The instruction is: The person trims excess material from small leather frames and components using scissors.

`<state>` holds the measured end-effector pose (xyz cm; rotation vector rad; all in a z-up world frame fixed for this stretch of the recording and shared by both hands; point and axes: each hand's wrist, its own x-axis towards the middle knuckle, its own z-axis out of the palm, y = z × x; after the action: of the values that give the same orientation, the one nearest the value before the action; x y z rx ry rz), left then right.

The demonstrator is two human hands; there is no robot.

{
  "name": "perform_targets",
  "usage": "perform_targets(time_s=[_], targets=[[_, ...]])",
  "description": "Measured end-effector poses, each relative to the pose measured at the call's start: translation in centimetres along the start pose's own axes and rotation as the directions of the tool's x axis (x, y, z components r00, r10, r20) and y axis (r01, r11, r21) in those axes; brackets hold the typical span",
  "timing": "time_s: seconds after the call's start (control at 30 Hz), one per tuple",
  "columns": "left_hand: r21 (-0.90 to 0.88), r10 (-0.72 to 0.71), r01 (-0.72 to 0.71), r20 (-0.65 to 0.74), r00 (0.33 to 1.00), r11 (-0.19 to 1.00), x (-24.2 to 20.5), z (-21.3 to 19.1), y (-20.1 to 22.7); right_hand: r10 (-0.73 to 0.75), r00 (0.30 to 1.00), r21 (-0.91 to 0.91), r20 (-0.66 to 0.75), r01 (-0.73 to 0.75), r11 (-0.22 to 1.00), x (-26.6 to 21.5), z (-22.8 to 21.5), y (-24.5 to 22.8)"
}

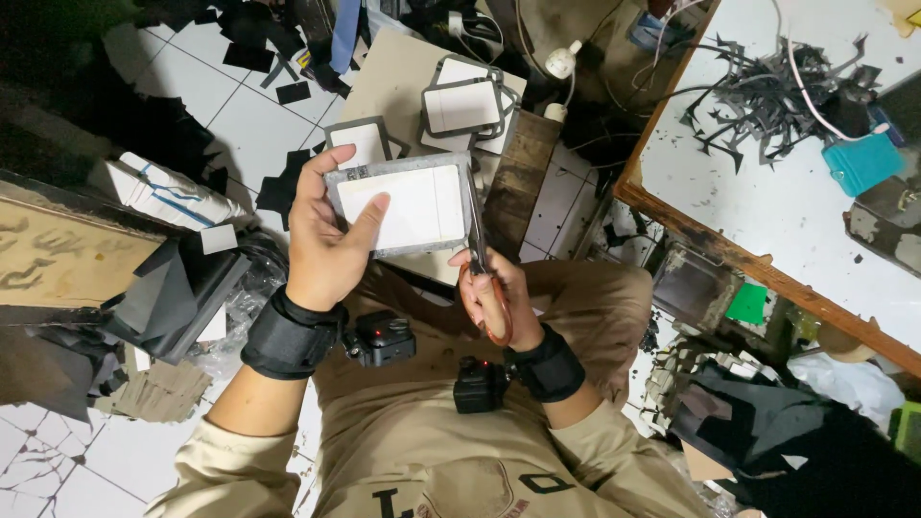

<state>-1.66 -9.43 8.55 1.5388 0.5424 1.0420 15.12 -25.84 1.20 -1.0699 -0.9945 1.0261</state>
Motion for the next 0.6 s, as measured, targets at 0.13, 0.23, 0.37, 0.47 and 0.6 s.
perform_targets(time_s=[0.13, 0.23, 0.37, 0.47, 0.6], targets=[[0.018, -0.02, 0.021, -0.023, 1.0, 1.0, 0.3, -0.5, 0.1, -0.095, 0.988, 0.099, 0.123, 0.083, 0.992, 0.2, -0.1, -0.9], [0.022, -0.047, 0.047, 0.009, 0.999, 0.999, 0.2, -0.6, 0.2, -0.103, 0.975, 0.036, 0.195, 0.098, 0.995, 0.2, 0.1, -1.5], [0.021, -0.102, 0.101, 0.066, 0.993, 0.995, -0.4, -0.5, 0.1, -0.098, 0.979, 0.03, 0.177, 0.094, 0.995, 0.5, 0.0, -1.6], [0.021, -0.113, 0.112, 0.095, 0.989, 0.994, -0.6, -0.6, 0.3, -0.13, 0.978, 0.039, 0.165, 0.125, 0.991, 0.6, -0.4, -1.2], [0.046, -0.158, 0.152, 0.187, 0.97, 0.987, -1.0, -0.6, 0.8, -0.065, 0.992, -0.038, 0.106, 0.069, 0.997, 0.4, -1.1, -0.3]])
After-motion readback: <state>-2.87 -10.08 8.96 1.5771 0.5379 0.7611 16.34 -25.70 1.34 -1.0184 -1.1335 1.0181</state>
